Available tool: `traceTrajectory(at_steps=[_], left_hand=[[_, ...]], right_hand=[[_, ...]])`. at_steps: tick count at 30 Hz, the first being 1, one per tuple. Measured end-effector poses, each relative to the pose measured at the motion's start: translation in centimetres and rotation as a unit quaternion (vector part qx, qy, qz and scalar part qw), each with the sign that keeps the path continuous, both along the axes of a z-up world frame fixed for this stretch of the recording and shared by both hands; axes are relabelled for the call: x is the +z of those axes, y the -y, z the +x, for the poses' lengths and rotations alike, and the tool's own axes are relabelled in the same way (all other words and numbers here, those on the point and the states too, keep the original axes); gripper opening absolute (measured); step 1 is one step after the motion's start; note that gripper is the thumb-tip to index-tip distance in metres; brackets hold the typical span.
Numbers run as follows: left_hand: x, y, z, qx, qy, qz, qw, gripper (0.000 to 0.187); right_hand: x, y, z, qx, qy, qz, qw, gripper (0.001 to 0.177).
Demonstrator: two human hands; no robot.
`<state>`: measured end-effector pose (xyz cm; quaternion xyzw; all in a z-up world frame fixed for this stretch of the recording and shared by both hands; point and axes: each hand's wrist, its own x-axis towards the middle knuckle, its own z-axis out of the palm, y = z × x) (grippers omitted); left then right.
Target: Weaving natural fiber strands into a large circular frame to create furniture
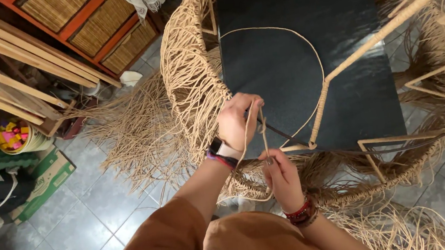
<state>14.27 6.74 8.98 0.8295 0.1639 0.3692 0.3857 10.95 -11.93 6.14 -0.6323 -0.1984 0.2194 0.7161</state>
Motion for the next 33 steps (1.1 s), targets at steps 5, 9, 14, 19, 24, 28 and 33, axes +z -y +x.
traceTrajectory(at_steps=[5, 9, 14, 19, 24, 28, 33], left_hand=[[0.7, -1.0, 2.0, 0.046, -0.015, -0.025, 0.999, 0.010], [0.9, -0.9, 3.7, 0.095, -0.034, -0.042, 0.994, 0.009], [0.8, -1.6, 4.6, 0.078, -0.037, 0.002, 0.996, 0.024], [-0.1, -1.3, 4.9, 0.111, -0.073, 0.012, 0.991, 0.022], [-0.3, -1.3, 4.8, 0.105, -0.082, -0.010, 0.991, 0.021], [1.8, -1.3, 2.6, 0.052, -0.081, -0.058, 0.994, 0.025], [0.4, 0.4, -5.9, -0.129, -0.026, -0.402, 0.906, 0.040]], right_hand=[[-2.4, 0.7, -0.3, 0.010, -0.010, -0.015, 1.000, 0.023], [-3.4, 1.0, -0.4, 0.015, 0.013, -0.042, 0.999, 0.023], [-0.8, 0.9, -1.0, 0.047, -0.008, -0.066, 0.997, 0.019], [-0.7, 1.1, -1.4, 0.047, -0.012, -0.083, 0.995, 0.019], [-0.9, 1.2, -1.6, 0.051, 0.005, -0.088, 0.995, 0.022], [-1.5, 1.2, -2.0, 0.053, 0.021, -0.095, 0.994, 0.020], [-2.4, 1.1, -1.9, 0.147, -0.001, -0.120, 0.982, 0.020]])
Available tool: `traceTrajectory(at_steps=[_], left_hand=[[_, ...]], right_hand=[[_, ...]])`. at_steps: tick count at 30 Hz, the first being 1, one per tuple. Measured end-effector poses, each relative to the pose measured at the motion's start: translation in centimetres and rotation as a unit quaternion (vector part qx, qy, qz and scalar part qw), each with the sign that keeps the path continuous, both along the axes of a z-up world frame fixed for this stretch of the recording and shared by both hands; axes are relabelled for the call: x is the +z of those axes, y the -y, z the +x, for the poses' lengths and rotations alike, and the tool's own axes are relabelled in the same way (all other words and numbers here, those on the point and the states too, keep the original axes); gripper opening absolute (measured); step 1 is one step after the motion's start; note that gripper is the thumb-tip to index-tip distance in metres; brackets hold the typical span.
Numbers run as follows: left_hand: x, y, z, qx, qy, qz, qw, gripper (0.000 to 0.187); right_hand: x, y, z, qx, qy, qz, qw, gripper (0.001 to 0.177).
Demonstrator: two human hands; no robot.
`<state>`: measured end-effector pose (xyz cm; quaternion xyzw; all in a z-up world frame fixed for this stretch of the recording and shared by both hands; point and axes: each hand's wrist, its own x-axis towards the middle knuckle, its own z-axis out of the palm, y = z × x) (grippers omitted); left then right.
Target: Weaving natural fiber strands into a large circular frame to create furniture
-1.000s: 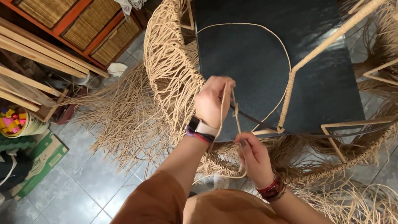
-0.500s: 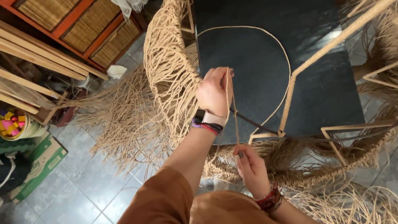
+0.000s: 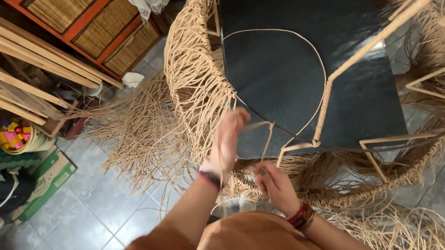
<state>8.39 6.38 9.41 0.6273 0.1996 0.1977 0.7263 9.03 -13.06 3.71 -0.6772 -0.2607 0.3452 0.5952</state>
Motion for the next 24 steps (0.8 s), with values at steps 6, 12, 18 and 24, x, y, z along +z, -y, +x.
traceTrajectory(at_steps=[6, 12, 18, 24], left_hand=[[-8.0, 5.6, -4.1, -0.155, 0.024, -0.332, 0.930, 0.042], [-9.5, 4.4, -2.5, -0.063, -0.019, -0.249, 0.966, 0.039], [-10.4, 5.2, -1.9, -0.049, 0.039, -0.366, 0.929, 0.040], [-12.7, 6.2, -0.5, -0.030, 0.056, -0.527, 0.848, 0.036]], right_hand=[[-2.5, 0.5, 1.8, 0.128, 0.256, -0.189, 0.939, 0.023], [7.2, 0.1, 5.6, -0.044, 0.594, -0.208, 0.776, 0.010], [3.4, -2.6, 10.3, -0.040, 0.630, -0.232, 0.740, 0.016], [5.8, -2.6, 10.1, -0.017, 0.611, -0.248, 0.752, 0.016]])
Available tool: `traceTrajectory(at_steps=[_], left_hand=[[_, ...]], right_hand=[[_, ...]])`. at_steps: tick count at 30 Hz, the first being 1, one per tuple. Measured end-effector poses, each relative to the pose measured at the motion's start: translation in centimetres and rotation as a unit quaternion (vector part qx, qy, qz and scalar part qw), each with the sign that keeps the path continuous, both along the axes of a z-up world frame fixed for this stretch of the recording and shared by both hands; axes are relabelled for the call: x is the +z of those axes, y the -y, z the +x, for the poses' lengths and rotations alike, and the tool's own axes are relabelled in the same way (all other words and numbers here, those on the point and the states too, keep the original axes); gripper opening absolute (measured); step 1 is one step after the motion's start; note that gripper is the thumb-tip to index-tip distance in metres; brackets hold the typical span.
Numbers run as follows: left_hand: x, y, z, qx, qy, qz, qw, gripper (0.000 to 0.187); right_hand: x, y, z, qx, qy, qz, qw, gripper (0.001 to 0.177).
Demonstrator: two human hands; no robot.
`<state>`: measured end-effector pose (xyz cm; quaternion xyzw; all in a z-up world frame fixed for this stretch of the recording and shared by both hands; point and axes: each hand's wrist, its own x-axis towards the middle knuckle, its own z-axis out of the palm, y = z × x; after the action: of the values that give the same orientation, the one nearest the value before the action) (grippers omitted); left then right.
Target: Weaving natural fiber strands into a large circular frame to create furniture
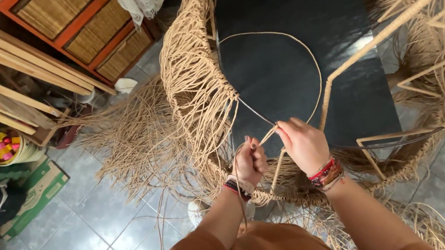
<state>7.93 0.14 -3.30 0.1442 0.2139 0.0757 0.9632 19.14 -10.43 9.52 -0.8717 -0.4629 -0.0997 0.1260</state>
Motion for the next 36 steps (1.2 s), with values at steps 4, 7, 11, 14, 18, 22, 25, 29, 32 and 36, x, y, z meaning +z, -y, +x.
traceTrajectory(at_steps=[4, 7, 11, 14, 18, 22, 25, 29, 32, 36], left_hand=[[-1.6, -0.5, 1.1, -0.005, 0.016, -0.010, 1.000, 0.037], [-2.3, 0.1, 1.1, -0.010, 0.043, 0.010, 0.999, 0.038], [2.2, -1.3, -2.2, -0.012, 0.014, 0.230, 0.973, 0.034], [1.6, -4.0, -5.7, -0.026, 0.003, 0.393, 0.919, 0.025], [-1.9, -10.5, -9.3, -0.091, -0.121, 0.625, 0.765, 0.037], [1.2, -14.9, -11.9, -0.237, -0.439, 0.759, 0.419, 0.036], [-2.0, -17.7, -15.3, -0.199, -0.494, 0.745, 0.402, 0.050], [-1.2, -15.1, -16.0, -0.180, -0.514, 0.738, 0.399, 0.054], [2.9, -11.2, -15.6, -0.073, -0.364, 0.834, 0.408, 0.034], [10.2, -4.1, -13.7, -0.067, -0.063, 0.822, 0.562, 0.019]], right_hand=[[0.3, 0.0, 0.5, 0.013, -0.051, 0.000, 0.999, 0.017], [-0.2, 0.2, 1.1, 0.028, -0.072, 0.001, 0.997, 0.018], [-1.6, -0.9, 1.9, 0.013, -0.082, -0.006, 0.997, 0.019], [-2.1, -4.1, 1.6, 0.008, -0.059, -0.005, 0.998, 0.019], [-4.8, -10.6, 2.4, -0.017, -0.028, 0.005, 0.999, 0.017], [-5.3, -12.2, 2.9, -0.030, -0.044, 0.008, 0.999, 0.019], [-0.7, -10.8, 0.2, -0.038, -0.068, -0.008, 0.997, 0.022], [0.2, -6.3, -2.9, -0.079, 0.012, -0.018, 0.997, 0.044], [0.8, -1.8, -6.7, -0.073, 0.047, 0.028, 0.996, 0.066], [1.0, 4.8, -14.2, -0.110, -0.065, 0.172, 0.977, 0.068]])
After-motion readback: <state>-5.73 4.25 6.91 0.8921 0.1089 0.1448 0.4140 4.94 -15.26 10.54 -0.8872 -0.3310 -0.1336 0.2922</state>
